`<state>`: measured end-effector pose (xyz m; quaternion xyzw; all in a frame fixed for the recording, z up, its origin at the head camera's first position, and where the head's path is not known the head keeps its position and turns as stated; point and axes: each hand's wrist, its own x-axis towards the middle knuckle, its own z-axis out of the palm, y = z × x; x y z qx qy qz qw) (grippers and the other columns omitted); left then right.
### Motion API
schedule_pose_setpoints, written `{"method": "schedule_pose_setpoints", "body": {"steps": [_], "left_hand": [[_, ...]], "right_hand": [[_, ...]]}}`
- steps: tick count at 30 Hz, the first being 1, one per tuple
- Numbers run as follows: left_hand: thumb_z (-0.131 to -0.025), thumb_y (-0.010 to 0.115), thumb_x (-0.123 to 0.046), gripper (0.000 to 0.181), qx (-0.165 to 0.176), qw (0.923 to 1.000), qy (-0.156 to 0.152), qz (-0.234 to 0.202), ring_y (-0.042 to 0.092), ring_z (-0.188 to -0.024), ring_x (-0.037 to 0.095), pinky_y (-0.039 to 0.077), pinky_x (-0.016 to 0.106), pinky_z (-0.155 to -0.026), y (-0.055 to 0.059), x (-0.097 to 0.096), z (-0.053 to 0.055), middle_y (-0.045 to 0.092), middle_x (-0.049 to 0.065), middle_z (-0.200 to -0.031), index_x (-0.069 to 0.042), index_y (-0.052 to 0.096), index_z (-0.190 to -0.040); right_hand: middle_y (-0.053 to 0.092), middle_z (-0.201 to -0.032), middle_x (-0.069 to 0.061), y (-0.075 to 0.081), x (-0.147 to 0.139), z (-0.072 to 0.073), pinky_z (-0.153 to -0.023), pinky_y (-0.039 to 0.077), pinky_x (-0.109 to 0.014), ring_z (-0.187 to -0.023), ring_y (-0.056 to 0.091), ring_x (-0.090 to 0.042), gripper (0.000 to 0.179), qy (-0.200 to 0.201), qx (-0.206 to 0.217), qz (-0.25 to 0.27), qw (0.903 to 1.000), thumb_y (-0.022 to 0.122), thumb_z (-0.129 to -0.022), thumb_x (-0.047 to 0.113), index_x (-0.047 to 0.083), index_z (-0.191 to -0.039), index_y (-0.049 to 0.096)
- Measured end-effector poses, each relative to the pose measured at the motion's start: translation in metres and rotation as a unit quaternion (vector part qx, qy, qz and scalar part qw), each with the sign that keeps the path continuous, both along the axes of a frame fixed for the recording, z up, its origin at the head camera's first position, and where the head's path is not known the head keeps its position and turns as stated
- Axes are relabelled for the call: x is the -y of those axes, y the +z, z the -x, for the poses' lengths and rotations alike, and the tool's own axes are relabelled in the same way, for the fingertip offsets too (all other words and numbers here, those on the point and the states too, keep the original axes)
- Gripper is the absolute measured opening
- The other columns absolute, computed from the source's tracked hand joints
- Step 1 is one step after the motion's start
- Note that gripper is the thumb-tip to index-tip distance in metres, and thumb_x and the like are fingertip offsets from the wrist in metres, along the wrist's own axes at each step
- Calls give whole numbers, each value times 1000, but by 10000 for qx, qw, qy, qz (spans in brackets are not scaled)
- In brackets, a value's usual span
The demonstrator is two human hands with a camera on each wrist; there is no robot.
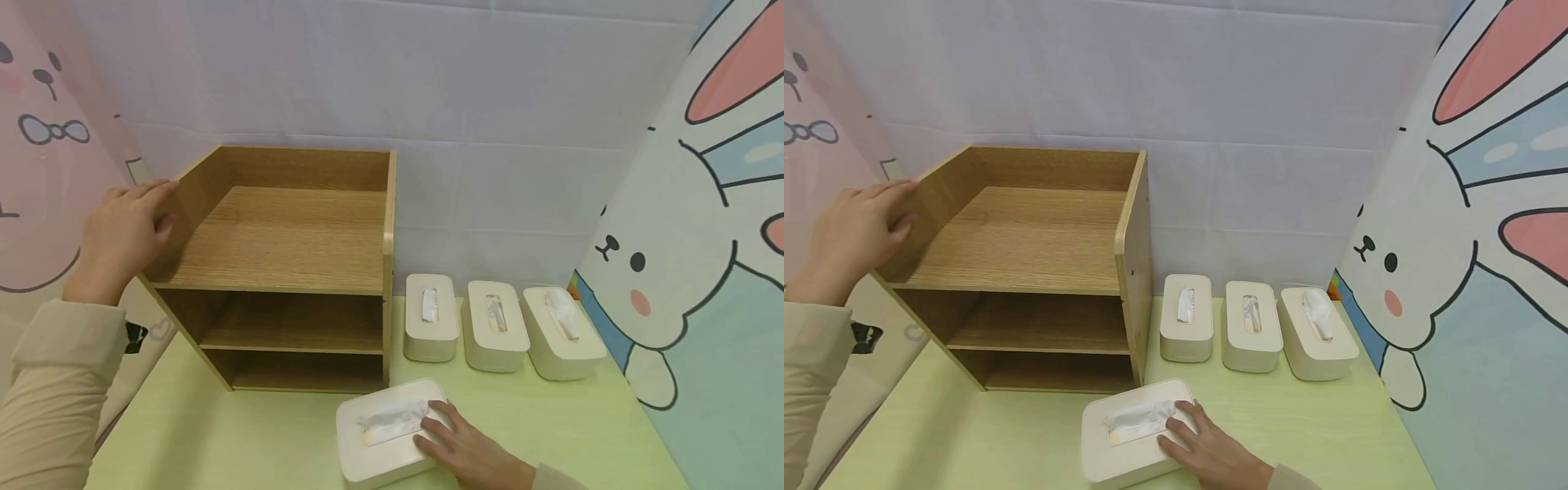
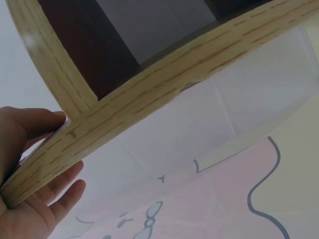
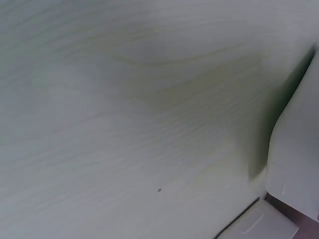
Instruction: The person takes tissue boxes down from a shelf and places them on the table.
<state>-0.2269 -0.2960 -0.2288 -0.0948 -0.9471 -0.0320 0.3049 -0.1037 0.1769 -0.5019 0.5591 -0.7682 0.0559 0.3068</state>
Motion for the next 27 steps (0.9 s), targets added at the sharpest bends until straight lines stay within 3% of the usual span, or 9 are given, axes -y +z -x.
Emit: {"method": "schedule_pose_setpoints", "body": {"steps": [8, 20, 27], "left_hand": [[-83, 54, -6, 46, 20, 10000, -31, 22, 44, -104, 50, 35, 59, -92, 2, -1, -1, 52, 22, -128, -3, 48, -128], [-82, 54, -6, 46, 4, 10000, -41, 74, 44, -103, 50, 35, 60, -90, 2, -1, -1, 52, 22, -128, -3, 49, -128], [-82, 55, -6, 46, -11, 10000, -17, 63, 44, -103, 50, 36, 60, -89, 2, -1, -2, 52, 21, -128, -3, 49, -128]], "right_hand": [[55, -100, -7, 0, -23, 0, -83, 48, -47, -101, 53, -36, 55, -194, 91, 173, 9996, 18, -66, 4, 9, -106, 55], [55, -105, -7, -8, -54, 1, -83, 47, -42, -105, 51, -37, 43, -509, 130, 385, 9979, 19, -89, 4, 10, -113, 54], [54, -111, -10, -12, -69, 2, -95, 39, -38, -109, 49, -38, 39, -835, 349, 464, 9948, 20, -97, 18, 10, -115, 54]]}}
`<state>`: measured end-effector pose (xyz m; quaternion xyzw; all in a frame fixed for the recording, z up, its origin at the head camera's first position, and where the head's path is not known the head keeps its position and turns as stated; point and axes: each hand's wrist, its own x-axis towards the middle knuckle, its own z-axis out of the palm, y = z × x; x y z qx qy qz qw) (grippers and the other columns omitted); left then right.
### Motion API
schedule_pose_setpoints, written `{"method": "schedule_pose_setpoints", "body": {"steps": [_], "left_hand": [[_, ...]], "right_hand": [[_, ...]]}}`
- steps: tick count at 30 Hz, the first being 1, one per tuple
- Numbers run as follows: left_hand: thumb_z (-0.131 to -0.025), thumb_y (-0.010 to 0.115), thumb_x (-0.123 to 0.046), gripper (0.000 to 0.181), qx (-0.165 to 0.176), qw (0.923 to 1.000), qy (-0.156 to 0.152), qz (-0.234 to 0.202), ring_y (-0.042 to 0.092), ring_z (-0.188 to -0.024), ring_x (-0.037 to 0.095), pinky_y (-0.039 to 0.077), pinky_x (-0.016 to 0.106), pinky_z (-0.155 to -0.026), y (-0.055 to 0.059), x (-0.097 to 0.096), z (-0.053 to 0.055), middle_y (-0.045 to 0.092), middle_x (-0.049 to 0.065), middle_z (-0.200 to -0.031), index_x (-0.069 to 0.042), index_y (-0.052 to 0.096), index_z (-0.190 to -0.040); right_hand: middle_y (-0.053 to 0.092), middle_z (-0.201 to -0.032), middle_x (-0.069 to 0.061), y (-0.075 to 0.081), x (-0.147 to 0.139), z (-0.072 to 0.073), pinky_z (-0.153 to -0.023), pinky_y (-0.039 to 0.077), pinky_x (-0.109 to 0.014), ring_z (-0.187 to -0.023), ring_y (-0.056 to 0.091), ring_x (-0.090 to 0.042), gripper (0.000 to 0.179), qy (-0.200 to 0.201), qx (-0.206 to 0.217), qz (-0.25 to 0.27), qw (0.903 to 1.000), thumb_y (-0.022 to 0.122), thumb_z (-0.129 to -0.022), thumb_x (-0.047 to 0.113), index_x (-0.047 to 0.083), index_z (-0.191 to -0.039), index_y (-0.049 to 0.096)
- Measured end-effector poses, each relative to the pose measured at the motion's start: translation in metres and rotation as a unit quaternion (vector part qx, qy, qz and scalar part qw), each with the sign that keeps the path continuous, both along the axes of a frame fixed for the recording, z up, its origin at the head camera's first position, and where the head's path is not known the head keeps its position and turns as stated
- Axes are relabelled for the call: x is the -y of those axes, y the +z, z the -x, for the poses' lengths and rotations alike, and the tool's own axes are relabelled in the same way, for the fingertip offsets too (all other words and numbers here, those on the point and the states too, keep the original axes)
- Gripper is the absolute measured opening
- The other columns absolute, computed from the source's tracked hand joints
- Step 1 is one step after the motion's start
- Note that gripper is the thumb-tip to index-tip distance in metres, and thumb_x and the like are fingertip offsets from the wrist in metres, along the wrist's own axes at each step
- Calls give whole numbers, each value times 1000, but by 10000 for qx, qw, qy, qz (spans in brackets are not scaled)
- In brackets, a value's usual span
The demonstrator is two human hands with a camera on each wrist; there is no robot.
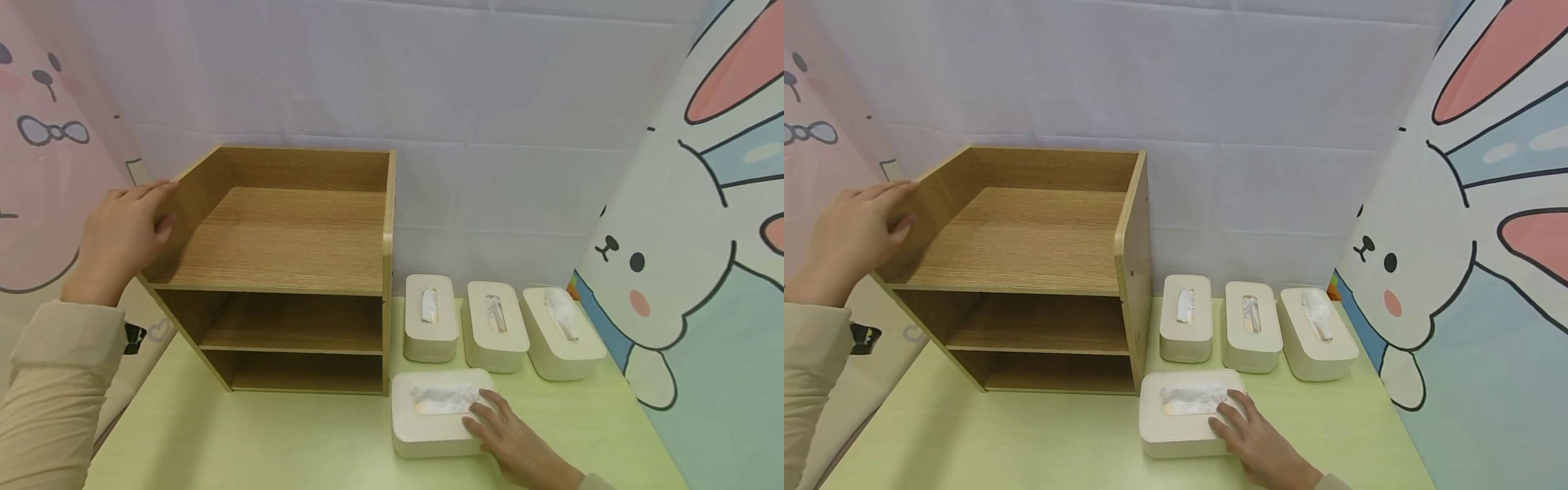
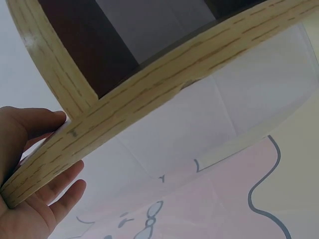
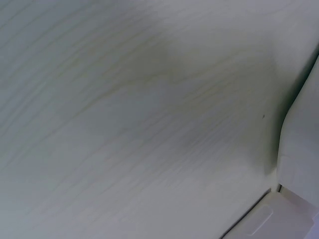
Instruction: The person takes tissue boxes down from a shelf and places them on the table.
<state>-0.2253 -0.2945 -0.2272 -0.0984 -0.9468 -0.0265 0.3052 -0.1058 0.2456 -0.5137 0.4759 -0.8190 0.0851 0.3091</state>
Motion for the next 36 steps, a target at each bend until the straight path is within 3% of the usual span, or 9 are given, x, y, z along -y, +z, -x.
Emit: {"method": "schedule_pose_setpoints", "body": {"steps": [6, 8, 12, 15, 20, 22, 24, 31, 36], "left_hand": [[-83, 54, -7, 46, 52, 10000, 31, -26, 44, -104, 50, 36, 61, -88, 0, 0, 0, 51, 20, -129, -4, 48, -129], [-83, 54, -7, 46, 64, 10000, 35, -35, 43, -105, 50, 36, 61, -88, 0, 0, 0, 51, 20, -129, -4, 48, -129], [-83, 54, -6, 46, 78, 10000, 34, -48, 43, -105, 50, 36, 61, -90, 0, -1, -1, 51, 21, -129, -4, 48, -129], [-83, 54, -6, 46, 74, 10000, 35, -46, 43, -105, 49, 35, 60, -90, 0, -1, -1, 51, 21, -129, -4, 48, -129], [-83, 54, -6, 46, 123, 9999, 78, -32, 43, -105, 49, 35, 61, -90, 1, -2, -1, 51, 21, -129, -4, 48, -129], [-84, 54, -6, 46, 137, 9999, 84, -32, 43, -106, 49, 35, 61, -90, 1, -2, -1, 51, 21, -129, -3, 47, -129], [-84, 54, -6, 46, 130, 9999, 85, -33, 43, -106, 49, 36, 61, -90, 1, -3, -2, 51, 21, -129, -3, 48, -129], [-84, 54, -6, 46, 114, 9999, 50, -66, 42, -105, 50, 35, 62, -90, 0, -2, -1, 51, 21, -129, -4, 47, -129], [-84, 54, -6, 46, 129, 9999, 52, -55, 42, -105, 49, 35, 61, -90, 1, -1, -2, 51, 22, -129, -3, 47, -129]], "right_hand": [[55, -113, -12, -4, -9, 4, -92, 43, -37, -110, 48, -41, 38, -126, -18, 143, 9998, 23, -99, 22, 8, -117, 54], [56, -113, -13, -6, -12, 6, -97, 41, -35, -110, 48, -42, 38, -171, -39, 196, 9997, 25, -99, 23, 7, -117, 54], [55, -113, -16, -8, -16, 11, -112, 25, -29, -109, 47, -43, 39, -175, -8, 291, 9994, 25, -98, 23, 4, -117, 54], [55, -113, -17, -9, -18, 15, -114, 21, -29, -109, 46, -44, 38, -155, 17, 343, 9993, 26, -98, 22, 3, -116, 53], [55, -111, -16, -9, -21, 20, -91, 48, -39, -109, 48, -43, 38, -259, -23, 379, 9989, 26, -98, 23, 2, -117, 53], [56, -111, -16, -10, -22, 22, -79, 53, -44, -109, 48, -43, 39, -306, -30, 397, 9987, 26, -98, 23, 2, -117, 53], [56, -111, -16, -10, -23, 24, -77, 53, -45, -110, 48, -43, 39, -318, -19, 431, 9986, 26, -98, 23, 2, -118, 53], [57, -113, -15, -12, -22, 28, -96, 43, -36, -110, 49, -43, 37, -272, -70, 572, 9980, 33, -98, 23, 1, -118, 54], [57, -113, -16, -12, -20, 30, -99, 40, -35, -110, 49, -42, 36, -272, -49, 612, 9977, 34, -98, 24, 1, -116, 55]]}}
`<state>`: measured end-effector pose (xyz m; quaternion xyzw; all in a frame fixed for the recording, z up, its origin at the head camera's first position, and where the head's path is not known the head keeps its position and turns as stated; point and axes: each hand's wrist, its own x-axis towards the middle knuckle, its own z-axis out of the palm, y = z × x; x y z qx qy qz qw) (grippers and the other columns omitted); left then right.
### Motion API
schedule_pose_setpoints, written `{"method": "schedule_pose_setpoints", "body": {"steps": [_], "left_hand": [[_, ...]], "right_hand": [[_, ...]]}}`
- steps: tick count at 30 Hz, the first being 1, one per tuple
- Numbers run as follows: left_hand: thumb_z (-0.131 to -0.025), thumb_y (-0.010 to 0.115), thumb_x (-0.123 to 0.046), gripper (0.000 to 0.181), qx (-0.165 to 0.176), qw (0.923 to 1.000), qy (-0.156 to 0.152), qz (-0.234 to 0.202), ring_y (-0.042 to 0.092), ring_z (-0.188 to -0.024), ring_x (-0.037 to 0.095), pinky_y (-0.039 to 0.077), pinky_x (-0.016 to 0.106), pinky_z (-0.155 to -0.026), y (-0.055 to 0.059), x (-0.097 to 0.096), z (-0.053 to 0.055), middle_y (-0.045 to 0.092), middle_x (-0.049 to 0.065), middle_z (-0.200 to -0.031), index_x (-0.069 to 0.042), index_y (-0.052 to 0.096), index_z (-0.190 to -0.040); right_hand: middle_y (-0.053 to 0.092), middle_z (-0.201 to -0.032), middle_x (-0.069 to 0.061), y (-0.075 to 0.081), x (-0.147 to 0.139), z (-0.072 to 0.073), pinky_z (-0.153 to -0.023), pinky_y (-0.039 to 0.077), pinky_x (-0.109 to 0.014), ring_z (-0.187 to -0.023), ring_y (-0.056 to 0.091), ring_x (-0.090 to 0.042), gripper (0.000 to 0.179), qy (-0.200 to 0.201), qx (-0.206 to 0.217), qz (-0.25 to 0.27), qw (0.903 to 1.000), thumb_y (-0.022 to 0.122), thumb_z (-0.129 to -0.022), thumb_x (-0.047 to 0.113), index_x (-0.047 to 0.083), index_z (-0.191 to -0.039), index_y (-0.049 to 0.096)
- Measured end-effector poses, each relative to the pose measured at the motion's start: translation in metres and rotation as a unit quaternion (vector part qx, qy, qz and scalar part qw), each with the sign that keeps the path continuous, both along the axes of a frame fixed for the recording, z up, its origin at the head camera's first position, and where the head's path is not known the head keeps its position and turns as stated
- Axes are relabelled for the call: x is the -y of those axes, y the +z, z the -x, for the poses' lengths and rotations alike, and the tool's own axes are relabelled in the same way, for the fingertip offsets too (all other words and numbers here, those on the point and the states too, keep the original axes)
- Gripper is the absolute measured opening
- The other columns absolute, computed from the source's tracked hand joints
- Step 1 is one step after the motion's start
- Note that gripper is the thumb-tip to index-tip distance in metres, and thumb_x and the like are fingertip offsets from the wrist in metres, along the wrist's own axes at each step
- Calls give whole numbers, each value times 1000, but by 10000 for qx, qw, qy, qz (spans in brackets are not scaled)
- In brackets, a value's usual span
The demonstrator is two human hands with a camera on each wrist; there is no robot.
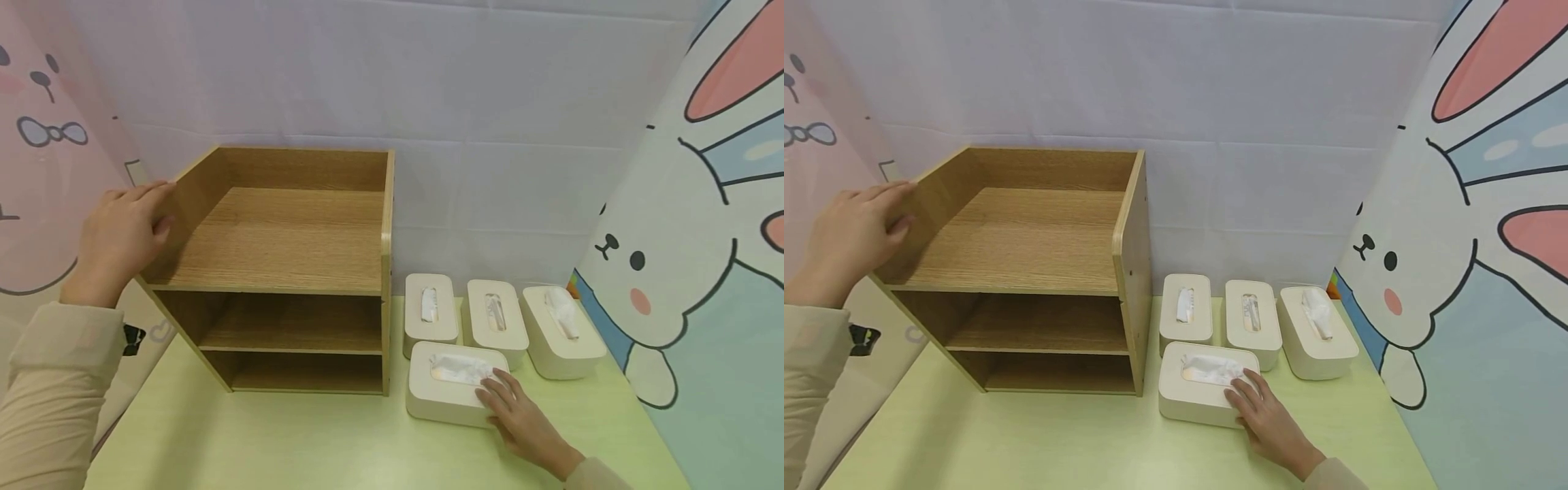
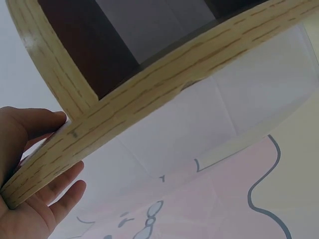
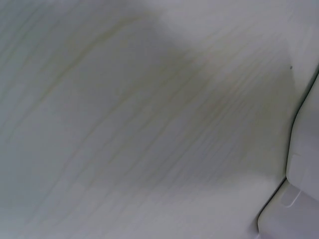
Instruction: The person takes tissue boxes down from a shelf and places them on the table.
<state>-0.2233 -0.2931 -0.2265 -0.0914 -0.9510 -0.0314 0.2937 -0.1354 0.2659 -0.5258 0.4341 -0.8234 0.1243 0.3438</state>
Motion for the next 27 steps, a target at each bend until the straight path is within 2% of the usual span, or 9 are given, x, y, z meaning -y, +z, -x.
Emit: {"method": "schedule_pose_setpoints", "body": {"steps": [2, 5, 9, 13, 15, 18, 21, 25, 27], "left_hand": [[-84, 54, -6, 46, 26, 10000, -2, 14, 42, -105, 49, 35, 61, -90, 0, 0, 0, 50, 22, -129, -3, 47, -129], [-83, 54, -6, 47, -1, 10000, -26, 45, 42, -105, 49, 35, 61, -90, 1, 1, 1, 50, 22, -130, -3, 47, -129], [-82, 55, -5, 47, -110, 9998, -86, 120, 43, -104, 50, 35, 60, -89, 1, 1, 2, 51, 22, -128, -2, 47, -128], [-81, 55, -3, 46, -173, 9993, -198, 277, 44, -102, 50, 36, 60, -87, 2, 0, 2, 53, 24, -124, 0, 48, -126], [-81, 54, -3, 46, -105, 9989, -223, 393, 44, -101, 51, 36, 62, -85, 4, 0, 2, 52, 25, -125, 0, 47, -127], [-82, 52, -4, 47, 54, 9983, -172, 551, 44, -99, 53, 36, 65, -77, 7, -2, 1, 51, 24, -127, 0, 46, -129], [-82, 50, -5, 47, 100, 9978, -38, 648, 43, -101, 53, 36, 66, -75, 10, -6, -2, 50, 24, -127, -2, 45, -128], [-80, 52, -6, 46, -279, 9973, 17, 685, 42, -106, 50, 35, 66, -80, 6, -19, -13, 52, 24, -125, -2, 48, -126], [-80, 56, -9, 47, -467, 9963, -75, 714, 42, -110, 49, 35, 65, -85, 2, -27, -21, 52, 23, -126, -2, 49, -126]], "right_hand": [[57, -114, -16, 0, 0, 1, -103, 38, -34, -110, 49, -43, 37, -4, 30, -15, 10000, 34, -98, 25, 1, -116, 55], [56, -115, -17, 0, -1, 2, -110, 28, -32, -110, 49, -42, 38, 34, 155, -50, 9999, 35, -98, 26, 0, -117, 55], [56, -116, -18, 2, -2, 3, -112, 23, -35, -112, 48, -42, 40, 56, 379, -86, 9992, 35, -97, 28, 0, -117, 56], [56, -117, -17, 8, -3, 2, -117, 14, -33, -113, 47, -41, 42, -106, 499, -96, 9987, 37, -96, 32, 0, -116, 56], [55, -118, -18, 12, -3, 2, -118, 11, -35, -113, 47, -40, 44, -252, 513, -56, 9983, 37, -96, 34, 0, -116, 56], [55, -119, -19, 22, -3, 2, -116, 15, -40, -114, 47, -41, 46, -524, 588, 60, 9969, 39, -95, 35, -1, -118, 55], [53, -123, -19, 34, -3, 3, -114, 17, -43, -117, 45, -39, 46, -909, 848, 95, 9922, 43, -94, 35, 0, -122, 52], [49, -129, -18, 53, -4, 4, -117, 12, -39, -123, 40, -38, 50, -1387, 1288, 205, 9817, 52, -90, 32, 1, -129, 46], [47, -130, -19, 61, -4, 5, -117, 10, -38, -125, 37, -40, 52, -1551, 1394, 295, 9776, 53, -90, 32, 1, -131, 44]]}}
